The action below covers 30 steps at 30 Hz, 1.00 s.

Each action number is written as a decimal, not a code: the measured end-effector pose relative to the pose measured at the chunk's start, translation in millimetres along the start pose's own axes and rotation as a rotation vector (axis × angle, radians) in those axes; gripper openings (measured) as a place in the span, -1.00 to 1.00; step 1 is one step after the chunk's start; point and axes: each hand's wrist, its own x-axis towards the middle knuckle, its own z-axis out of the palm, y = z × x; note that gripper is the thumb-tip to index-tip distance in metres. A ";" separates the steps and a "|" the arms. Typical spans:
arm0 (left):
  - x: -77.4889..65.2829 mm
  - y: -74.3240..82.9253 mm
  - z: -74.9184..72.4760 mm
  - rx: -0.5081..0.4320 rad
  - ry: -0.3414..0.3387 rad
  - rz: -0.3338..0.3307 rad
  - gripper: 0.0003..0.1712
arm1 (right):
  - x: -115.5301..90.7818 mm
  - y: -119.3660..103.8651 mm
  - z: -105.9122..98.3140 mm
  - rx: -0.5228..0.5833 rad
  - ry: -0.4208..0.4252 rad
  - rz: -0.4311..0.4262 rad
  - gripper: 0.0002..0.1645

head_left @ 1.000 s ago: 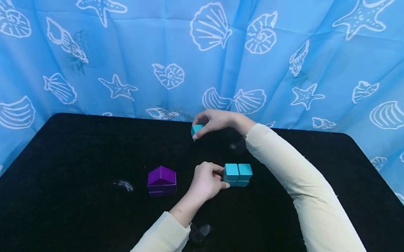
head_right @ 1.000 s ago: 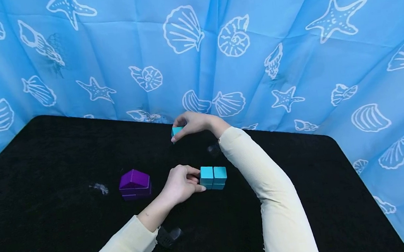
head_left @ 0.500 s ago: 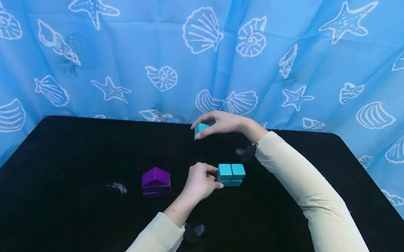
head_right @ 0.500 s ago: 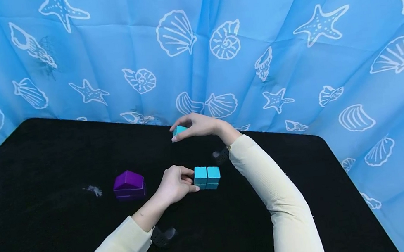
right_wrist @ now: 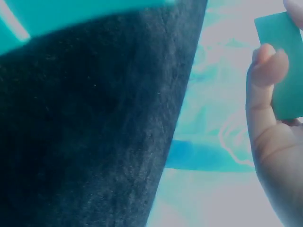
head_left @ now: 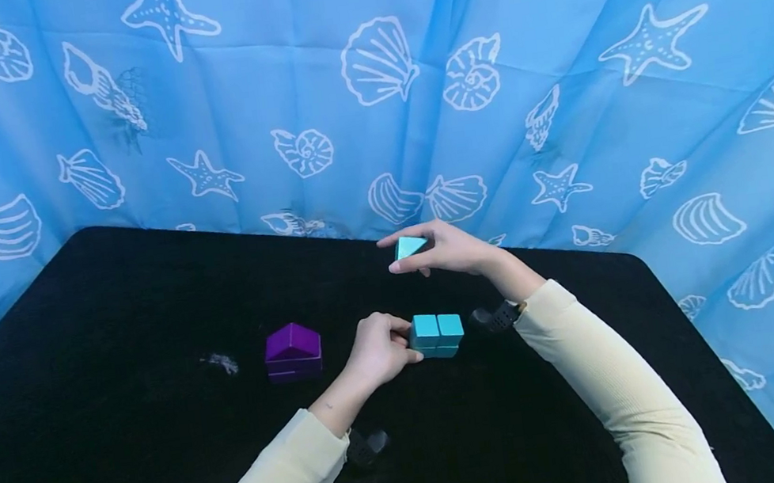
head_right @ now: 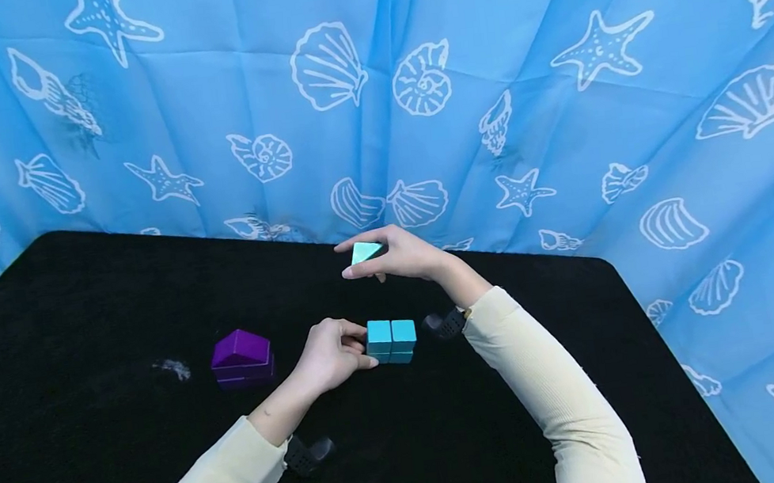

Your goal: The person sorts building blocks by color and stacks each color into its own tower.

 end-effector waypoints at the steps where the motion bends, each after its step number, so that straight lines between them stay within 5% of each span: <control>1: -0.3 -0.1 0.0 0.002 0.001 0.002 -0.57 | -2.2 0.2 1.3 -0.008 0.013 -0.004 -0.40; 12: -1.2 -0.6 1.0 0.012 0.019 0.014 -0.59 | -30.9 1.6 18.9 0.112 0.036 -0.218 -0.42; 23: -1.1 0.9 3.2 0.027 0.043 0.018 -0.60 | -63.9 15.0 29.8 0.119 0.213 -0.217 -0.42; 30: -2.5 2.1 3.4 0.046 0.051 0.034 -0.64 | -78.2 22.4 39.7 0.130 0.256 -0.245 -0.51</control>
